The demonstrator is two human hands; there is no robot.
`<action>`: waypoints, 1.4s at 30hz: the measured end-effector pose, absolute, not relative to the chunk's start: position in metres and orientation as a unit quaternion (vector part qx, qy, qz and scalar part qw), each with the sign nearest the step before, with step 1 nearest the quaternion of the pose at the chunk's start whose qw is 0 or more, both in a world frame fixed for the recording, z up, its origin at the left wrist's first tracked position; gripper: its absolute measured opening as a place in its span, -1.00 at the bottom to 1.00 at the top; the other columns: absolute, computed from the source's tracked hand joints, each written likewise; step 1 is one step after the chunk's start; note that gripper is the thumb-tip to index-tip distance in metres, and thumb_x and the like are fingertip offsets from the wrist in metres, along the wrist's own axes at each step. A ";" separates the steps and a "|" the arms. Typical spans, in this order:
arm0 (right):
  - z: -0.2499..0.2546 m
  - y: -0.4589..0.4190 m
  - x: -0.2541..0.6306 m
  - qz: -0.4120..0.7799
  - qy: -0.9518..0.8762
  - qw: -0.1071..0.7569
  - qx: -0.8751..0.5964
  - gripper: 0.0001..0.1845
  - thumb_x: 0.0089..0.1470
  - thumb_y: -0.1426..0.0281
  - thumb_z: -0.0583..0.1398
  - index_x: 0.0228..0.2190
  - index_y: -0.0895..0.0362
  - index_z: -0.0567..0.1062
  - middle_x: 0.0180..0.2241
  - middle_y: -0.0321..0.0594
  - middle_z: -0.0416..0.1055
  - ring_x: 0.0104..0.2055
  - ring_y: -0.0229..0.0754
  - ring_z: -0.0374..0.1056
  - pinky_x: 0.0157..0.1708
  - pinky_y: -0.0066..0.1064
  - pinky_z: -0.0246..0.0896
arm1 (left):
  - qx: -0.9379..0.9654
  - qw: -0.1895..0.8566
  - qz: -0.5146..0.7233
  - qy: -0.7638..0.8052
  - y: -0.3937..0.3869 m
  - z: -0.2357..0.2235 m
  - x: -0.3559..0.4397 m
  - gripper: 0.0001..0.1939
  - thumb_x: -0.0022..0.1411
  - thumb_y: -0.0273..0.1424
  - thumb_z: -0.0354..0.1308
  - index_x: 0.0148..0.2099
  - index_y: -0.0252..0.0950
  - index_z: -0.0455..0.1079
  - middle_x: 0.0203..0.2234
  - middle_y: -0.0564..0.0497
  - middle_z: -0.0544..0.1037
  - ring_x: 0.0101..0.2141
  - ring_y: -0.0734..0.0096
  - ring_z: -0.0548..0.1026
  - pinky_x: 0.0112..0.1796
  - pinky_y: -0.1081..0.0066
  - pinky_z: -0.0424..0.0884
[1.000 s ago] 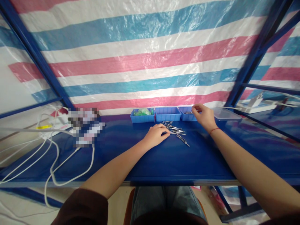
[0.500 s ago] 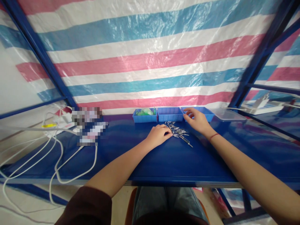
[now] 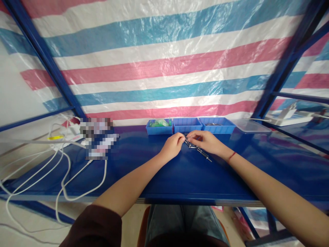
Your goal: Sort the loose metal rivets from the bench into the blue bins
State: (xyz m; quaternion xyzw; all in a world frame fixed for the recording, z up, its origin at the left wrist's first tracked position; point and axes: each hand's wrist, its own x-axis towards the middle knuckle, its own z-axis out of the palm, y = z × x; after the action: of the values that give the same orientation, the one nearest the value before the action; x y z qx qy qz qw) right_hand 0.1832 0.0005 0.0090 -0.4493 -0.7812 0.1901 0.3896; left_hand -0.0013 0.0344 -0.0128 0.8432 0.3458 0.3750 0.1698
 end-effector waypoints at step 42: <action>0.009 0.034 0.249 -0.079 -0.567 0.481 -0.664 -0.80 0.05 0.28 0.09 -0.33 0.08 0.45 -0.31 -0.09 0.49 -0.33 -0.01 0.39 -0.24 -0.14 0.23 | 0.918 0.089 0.263 0.284 0.020 -0.011 0.000 -0.66 0.28 -0.30 -0.01 0.08 -0.15 0.35 -0.04 -0.03 0.46 -0.02 0.27 0.38 0.00 0.26 0.29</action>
State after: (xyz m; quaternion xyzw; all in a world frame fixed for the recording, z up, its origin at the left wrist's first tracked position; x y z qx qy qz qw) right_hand 0.2488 0.0336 0.0094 -0.6640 -0.5673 -0.0792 0.4807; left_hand -0.0001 0.0202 -0.0112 0.9179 0.2836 0.2632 0.0886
